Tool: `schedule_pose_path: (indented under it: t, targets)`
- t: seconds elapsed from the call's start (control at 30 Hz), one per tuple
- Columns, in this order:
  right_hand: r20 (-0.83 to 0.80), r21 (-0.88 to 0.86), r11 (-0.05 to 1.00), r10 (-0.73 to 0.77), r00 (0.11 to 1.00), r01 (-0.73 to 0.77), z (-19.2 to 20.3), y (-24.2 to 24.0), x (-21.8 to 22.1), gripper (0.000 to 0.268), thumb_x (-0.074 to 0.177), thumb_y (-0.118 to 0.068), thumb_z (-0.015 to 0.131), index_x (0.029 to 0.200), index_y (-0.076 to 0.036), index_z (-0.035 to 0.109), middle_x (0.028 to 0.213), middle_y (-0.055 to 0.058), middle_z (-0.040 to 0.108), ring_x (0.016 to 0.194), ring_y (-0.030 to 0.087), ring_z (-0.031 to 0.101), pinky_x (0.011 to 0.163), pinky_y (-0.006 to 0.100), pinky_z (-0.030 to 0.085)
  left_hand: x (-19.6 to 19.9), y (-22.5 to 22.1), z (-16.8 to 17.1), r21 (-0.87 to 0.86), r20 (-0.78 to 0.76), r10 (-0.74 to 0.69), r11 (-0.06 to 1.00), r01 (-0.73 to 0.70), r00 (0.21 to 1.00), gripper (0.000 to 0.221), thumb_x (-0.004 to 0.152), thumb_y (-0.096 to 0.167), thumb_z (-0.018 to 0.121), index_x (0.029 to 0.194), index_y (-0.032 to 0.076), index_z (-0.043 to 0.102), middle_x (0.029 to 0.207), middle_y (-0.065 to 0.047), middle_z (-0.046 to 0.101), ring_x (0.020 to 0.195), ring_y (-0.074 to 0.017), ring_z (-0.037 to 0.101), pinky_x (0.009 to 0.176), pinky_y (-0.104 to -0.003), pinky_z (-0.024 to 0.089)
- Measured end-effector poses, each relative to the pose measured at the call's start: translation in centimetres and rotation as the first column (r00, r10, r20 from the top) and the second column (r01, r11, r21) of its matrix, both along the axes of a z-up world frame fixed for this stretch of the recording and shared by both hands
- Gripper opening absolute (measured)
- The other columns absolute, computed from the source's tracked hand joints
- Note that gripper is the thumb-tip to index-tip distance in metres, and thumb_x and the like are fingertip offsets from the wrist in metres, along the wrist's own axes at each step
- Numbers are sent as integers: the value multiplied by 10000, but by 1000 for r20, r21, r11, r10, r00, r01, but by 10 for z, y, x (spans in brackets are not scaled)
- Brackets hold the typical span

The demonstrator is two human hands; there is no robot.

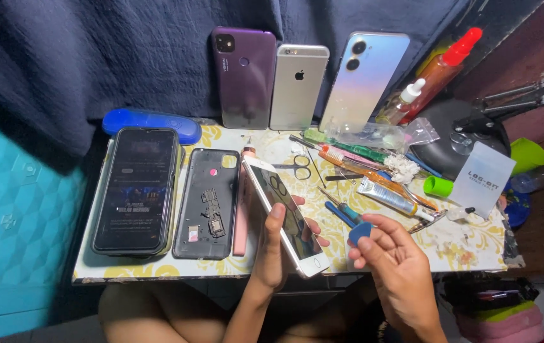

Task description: The person is disassembling a smartphone by using a plastic prying tool to separate the screen from the housing.

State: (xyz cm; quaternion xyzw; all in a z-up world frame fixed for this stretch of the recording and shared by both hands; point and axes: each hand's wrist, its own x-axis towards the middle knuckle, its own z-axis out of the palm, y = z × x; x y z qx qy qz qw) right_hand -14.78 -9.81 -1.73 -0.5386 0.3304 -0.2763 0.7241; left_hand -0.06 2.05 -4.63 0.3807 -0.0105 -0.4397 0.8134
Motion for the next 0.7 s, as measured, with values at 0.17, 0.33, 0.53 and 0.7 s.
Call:
schedule_pose_path:
  t: [0.17,0.33,0.53,0.7]
  targets:
    - [39,-512,857,84,996,-52,14,46,3,102,883,-38,706,968,6,741,867,171,775,774,227,761,777,282,628,-2,-2,-5,6,-15,-1,1000,1,1000,631,900,592,507,1265,78,515,814,-146,703,697,-314,741,579,-397,580]
    - [151,-819,573,156,976,35,21,63,11,96,943,-54,605,952,-18,694,928,140,745,944,286,796,909,335,649,-3,-3,-7,-51,-85,17,998,-21,996,562,918,546,527,1241,86,521,803,-168,679,677,-309,714,573,-409,569]
    - [203,-840,520,43,978,152,18,74,12,104,867,24,687,963,-14,686,904,173,757,905,251,846,860,244,665,-2,-2,-4,-67,-106,3,998,-10,994,576,902,560,502,1237,92,534,802,-166,677,672,-307,702,608,-396,534]
    - [213,-863,489,122,969,128,14,70,11,125,902,69,628,994,-3,671,913,150,724,962,301,839,902,307,694,-1,-2,-1,-62,-129,6,998,-14,992,610,894,571,479,1238,71,539,797,-184,669,657,-319,691,611,-402,529]
